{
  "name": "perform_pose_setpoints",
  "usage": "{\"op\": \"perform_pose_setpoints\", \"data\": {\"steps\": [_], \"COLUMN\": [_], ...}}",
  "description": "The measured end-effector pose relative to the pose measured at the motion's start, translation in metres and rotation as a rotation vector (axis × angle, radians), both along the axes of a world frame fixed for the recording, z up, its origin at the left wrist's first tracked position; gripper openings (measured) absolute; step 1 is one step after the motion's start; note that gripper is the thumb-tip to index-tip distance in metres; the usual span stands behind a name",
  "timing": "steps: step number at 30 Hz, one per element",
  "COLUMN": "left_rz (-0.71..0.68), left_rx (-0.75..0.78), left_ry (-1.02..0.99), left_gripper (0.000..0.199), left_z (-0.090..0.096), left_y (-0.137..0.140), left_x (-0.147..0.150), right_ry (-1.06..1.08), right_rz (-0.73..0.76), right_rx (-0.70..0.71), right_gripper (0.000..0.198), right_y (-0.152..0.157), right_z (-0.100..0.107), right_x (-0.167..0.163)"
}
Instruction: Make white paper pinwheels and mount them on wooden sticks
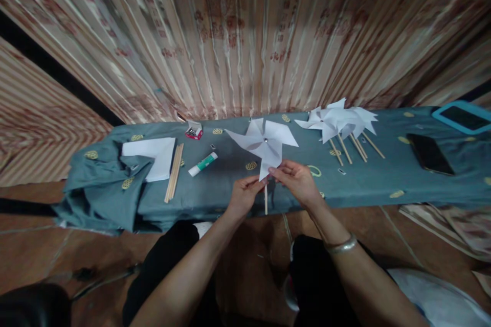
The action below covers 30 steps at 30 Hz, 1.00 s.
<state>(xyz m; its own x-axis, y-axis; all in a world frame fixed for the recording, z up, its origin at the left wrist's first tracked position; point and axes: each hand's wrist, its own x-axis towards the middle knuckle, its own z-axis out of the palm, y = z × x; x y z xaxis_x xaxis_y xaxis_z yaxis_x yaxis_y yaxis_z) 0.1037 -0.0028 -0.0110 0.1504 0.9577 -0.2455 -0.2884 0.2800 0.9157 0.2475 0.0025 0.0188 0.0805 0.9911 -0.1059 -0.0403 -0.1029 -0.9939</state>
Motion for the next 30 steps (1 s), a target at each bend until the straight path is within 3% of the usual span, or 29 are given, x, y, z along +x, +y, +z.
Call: {"op": "perform_pose_setpoints", "data": {"steps": [5,8,10,18,30], "left_rz": [0.029,0.017,-0.003,-0.048,0.003], "left_rx": [-0.040,-0.066,-0.076,-0.049,-0.012], "left_ry": [0.000,0.001,0.004,0.016,0.030], "left_gripper": [0.037,0.038,0.038,0.035,0.034], "left_z": [0.002,0.002,0.003,0.004,0.006], "left_y": [0.000,-0.002,-0.004,-0.007,-0.002], "left_x": [-0.004,-0.005,-0.004,-0.005,-0.008], "right_ry": [-0.340,-0.434,-0.465,-0.294,-0.042], "right_rz": [-0.222,-0.436,-0.482,-0.375,-0.278], "right_rx": [0.141,0.258,0.307,0.248,0.060], "right_gripper": [0.040,0.036,0.039,0.027,0.033], "right_y": [0.003,0.007,0.009,0.013,0.010], "right_z": [0.007,0.011,0.012,0.006,0.006], "right_x": [0.031,0.053,0.062,0.064,0.042]}}
